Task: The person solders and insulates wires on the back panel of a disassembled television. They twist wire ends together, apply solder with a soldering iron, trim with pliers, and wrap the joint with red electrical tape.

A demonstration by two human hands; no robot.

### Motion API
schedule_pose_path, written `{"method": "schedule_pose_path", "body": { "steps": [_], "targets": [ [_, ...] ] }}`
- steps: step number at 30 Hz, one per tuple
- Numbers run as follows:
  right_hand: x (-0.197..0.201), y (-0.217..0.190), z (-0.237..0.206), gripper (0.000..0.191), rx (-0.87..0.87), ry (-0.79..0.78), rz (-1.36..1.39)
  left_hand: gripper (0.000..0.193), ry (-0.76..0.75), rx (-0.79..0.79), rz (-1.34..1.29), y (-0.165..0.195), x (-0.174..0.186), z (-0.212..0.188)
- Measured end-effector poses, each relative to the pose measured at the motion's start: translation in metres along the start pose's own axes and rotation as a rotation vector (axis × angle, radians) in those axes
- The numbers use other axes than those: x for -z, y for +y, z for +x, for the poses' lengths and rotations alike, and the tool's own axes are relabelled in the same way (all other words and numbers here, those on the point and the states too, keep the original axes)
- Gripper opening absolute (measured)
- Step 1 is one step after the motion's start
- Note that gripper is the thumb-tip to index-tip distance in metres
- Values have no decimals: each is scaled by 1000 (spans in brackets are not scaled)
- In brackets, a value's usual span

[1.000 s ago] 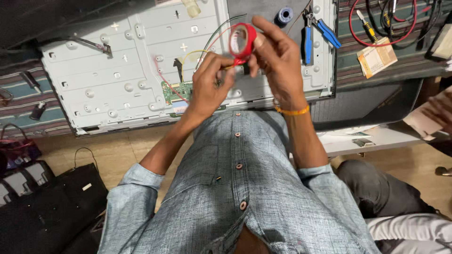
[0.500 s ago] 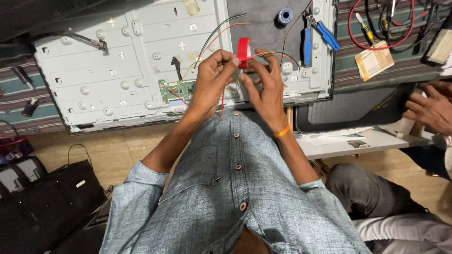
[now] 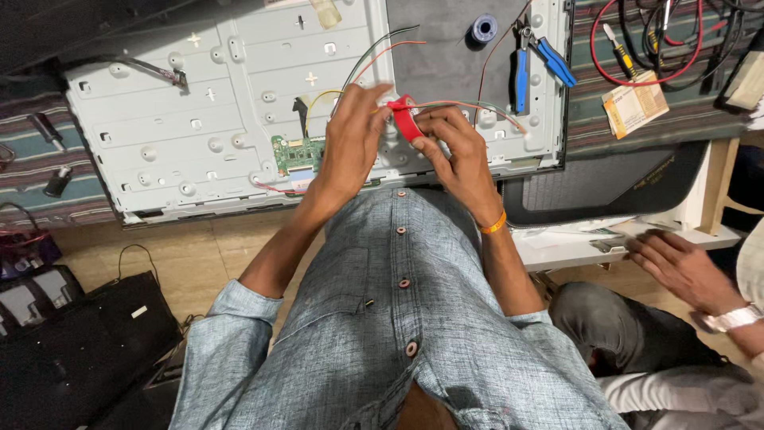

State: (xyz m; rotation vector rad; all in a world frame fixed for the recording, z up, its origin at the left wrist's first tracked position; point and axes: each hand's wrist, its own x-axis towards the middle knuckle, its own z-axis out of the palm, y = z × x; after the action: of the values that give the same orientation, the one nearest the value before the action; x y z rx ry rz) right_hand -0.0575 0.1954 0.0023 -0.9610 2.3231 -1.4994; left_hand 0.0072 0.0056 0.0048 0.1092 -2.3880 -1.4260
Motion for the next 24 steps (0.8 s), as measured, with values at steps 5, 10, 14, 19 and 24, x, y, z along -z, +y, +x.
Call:
{"method": "schedule_pose_path", "body": {
  "steps": [5, 10, 14, 19, 24],
  "targets": [
    [7, 1, 3, 17, 118, -18, -117, 11, -45, 74, -39, -2, 7, 1],
    [-8, 2, 0, 21, 143, -58, -224, 4, -14, 350, -321, -20, 1, 3],
    [-22, -4, -6, 19, 155, -42, -38, 3, 33, 401, -704, -22, 0, 6],
    [-1, -17, -5, 30, -445, -89, 1214, 5, 36, 85, -177, -9, 4, 3],
    [6, -14, 29, 20, -419, 121, 822, 10, -38, -80, -46, -11, -8, -7]
  ]
}}
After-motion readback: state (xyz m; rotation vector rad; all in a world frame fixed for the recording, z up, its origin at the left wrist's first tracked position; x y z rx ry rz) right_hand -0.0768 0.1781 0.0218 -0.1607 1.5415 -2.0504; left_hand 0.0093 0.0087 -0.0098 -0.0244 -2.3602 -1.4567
